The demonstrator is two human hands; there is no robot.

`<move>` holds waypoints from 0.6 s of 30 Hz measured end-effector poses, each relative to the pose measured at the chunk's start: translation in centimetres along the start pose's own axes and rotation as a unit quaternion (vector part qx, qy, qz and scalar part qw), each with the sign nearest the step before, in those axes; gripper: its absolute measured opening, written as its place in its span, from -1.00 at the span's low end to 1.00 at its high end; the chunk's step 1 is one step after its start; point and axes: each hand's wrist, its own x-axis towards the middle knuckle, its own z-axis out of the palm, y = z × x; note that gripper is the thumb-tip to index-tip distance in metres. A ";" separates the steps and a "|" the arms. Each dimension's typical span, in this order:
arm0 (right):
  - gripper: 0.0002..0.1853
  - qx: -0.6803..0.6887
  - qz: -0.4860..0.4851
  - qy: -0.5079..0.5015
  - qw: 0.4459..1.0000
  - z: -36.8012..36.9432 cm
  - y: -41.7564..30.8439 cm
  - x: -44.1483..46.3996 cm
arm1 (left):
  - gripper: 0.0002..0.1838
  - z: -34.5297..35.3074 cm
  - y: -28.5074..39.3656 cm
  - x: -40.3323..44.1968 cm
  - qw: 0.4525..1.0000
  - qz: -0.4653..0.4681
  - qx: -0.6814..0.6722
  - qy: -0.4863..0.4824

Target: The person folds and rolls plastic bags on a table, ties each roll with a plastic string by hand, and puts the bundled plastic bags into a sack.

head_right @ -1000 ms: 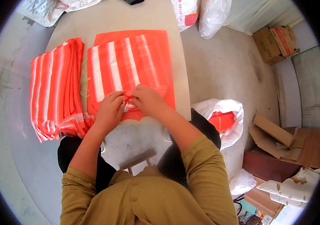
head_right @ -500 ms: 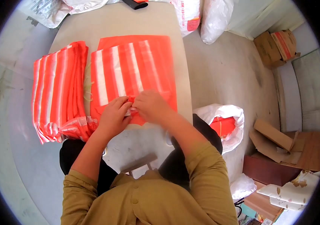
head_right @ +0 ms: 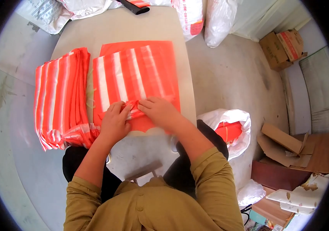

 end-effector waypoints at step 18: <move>-0.68 0.278 0.216 -0.290 0.890 -4.6 1.4 0.4 | -0.64 -5.7 -0.8 -1.5 0.923 -0.261 -0.216 -0.185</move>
